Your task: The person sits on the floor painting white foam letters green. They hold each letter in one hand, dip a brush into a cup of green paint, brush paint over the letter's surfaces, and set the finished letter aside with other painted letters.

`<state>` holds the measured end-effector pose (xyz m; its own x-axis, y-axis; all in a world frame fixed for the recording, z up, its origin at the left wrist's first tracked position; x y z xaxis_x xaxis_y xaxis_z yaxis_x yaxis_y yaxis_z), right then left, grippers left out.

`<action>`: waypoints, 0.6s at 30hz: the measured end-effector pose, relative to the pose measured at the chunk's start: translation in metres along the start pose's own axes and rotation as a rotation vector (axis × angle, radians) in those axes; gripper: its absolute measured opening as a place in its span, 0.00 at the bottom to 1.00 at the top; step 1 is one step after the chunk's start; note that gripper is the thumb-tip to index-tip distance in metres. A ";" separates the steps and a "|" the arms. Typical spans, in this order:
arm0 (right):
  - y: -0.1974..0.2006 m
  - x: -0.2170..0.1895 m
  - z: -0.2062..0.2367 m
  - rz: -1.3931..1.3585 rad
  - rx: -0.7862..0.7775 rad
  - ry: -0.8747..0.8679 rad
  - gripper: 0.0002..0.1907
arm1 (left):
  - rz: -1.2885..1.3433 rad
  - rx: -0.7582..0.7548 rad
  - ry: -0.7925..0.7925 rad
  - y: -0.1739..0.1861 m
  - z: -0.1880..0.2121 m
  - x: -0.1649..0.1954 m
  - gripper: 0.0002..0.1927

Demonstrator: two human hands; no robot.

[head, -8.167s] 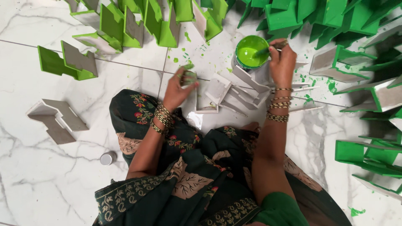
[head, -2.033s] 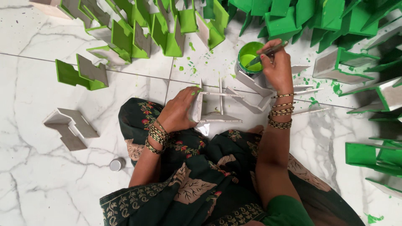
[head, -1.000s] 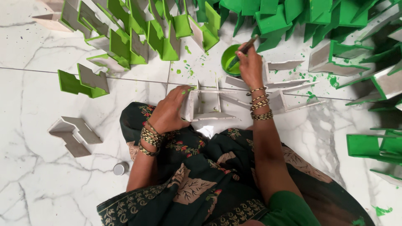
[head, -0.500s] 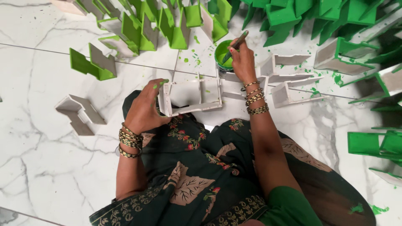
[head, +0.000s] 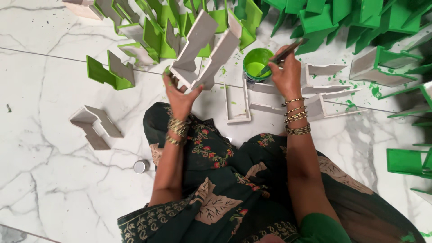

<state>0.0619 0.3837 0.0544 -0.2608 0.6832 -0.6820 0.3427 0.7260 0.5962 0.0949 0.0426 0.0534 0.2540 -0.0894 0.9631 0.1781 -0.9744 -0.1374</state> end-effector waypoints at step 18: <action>-0.035 0.001 -0.012 -0.245 -0.169 -0.110 0.17 | 0.005 0.189 -0.078 -0.020 -0.007 -0.086 0.62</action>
<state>0.0388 0.3600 0.0381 -0.2149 0.4809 -0.8500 0.1248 0.8767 0.4645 0.0629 0.0686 -0.0254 0.3267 -0.0708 0.9425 0.3497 -0.9174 -0.1901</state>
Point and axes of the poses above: each hand's wrist, its own z-axis away from the middle knuckle, its own y-axis out of the back of the hand, x = y × z, the point moved 4 cm from there along -z, towards the middle knuckle, and after that the axes turned 13 degrees about z, right-handed, at the moved point
